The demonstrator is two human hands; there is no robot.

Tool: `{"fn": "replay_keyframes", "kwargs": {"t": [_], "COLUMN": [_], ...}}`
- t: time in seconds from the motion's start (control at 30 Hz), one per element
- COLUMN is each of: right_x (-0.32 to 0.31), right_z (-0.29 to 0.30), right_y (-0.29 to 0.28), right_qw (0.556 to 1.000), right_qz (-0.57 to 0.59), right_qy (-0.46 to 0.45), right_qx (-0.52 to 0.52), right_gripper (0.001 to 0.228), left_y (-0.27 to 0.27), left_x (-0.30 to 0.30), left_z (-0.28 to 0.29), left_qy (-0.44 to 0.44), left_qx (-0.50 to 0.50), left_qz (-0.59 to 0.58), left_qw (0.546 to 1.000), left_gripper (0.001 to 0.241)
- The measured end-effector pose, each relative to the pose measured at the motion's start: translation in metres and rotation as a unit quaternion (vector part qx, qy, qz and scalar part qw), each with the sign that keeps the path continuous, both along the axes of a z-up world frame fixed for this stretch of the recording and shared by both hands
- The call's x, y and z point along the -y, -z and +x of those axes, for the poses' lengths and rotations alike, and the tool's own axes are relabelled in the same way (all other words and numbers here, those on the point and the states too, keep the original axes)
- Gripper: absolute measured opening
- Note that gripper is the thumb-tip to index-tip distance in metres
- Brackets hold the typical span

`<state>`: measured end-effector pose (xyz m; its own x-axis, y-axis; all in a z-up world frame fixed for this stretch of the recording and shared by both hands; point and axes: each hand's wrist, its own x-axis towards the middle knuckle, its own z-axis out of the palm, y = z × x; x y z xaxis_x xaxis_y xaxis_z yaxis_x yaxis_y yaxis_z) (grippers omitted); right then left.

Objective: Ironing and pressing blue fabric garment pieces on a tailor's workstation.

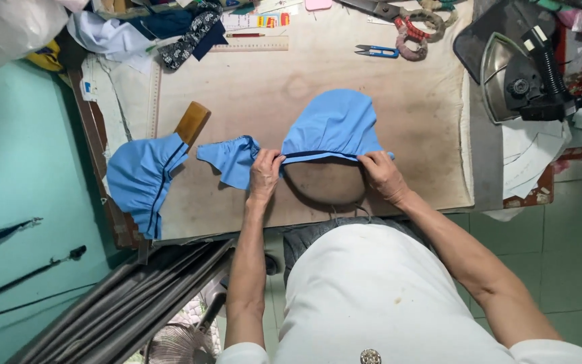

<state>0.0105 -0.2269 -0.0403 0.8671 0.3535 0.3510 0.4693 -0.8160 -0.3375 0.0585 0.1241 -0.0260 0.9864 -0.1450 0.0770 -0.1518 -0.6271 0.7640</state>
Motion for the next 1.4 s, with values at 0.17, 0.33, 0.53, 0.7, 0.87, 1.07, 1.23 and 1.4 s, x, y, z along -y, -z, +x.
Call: {"fn": "replay_keyframes", "kwargs": {"t": [0.17, 0.33, 0.53, 0.7, 0.87, 1.07, 1.23, 1.4], "right_x": [0.011, 0.008, -0.043, -0.040, -0.022, 0.149, 0.316, 0.355], "right_z": [0.002, 0.001, 0.020, 0.016, 0.022, 0.125, 0.147, 0.162], "right_y": [-0.038, -0.052, -0.095, -0.051, -0.054, -0.144, -0.064, -0.030], "right_qw": [0.974, 0.974, 0.974, 0.969, 0.975, 0.949, 0.899, 0.888], "right_qz": [-0.098, -0.042, 0.045, 0.002, -0.011, -0.080, -0.314, -0.371], "right_qy": [-0.178, -0.205, -0.208, -0.244, -0.218, 0.305, 0.284, 0.256], "right_qx": [0.104, 0.089, 0.077, 0.034, 0.030, 0.007, -0.111, -0.092], "right_gripper": [0.024, 0.031, 0.054, 0.070, 0.077, 0.036, 0.074, 0.068], "left_y": [-0.014, -0.015, -0.032, 0.003, 0.004, -0.021, -0.036, -0.026], "left_x": [-0.002, 0.011, 0.090, 0.083, 0.075, 0.068, 0.078, 0.083], "left_z": [-0.006, -0.020, -0.042, -0.055, -0.060, -0.065, -0.067, -0.071], "left_qy": [0.001, -0.042, 0.025, 0.105, 0.115, 0.126, -0.056, -0.125], "left_qx": [0.004, 0.126, 0.286, 0.291, 0.286, 0.257, 0.254, 0.230], "left_qz": [0.030, 0.179, 0.205, 0.192, 0.200, 0.229, 0.209, 0.200], "left_qw": [1.000, 0.975, 0.936, 0.931, 0.930, 0.930, 0.943, 0.944], "left_gripper": [0.011, 0.023, 0.043, 0.066, 0.069, 0.055, 0.031, 0.030]}}
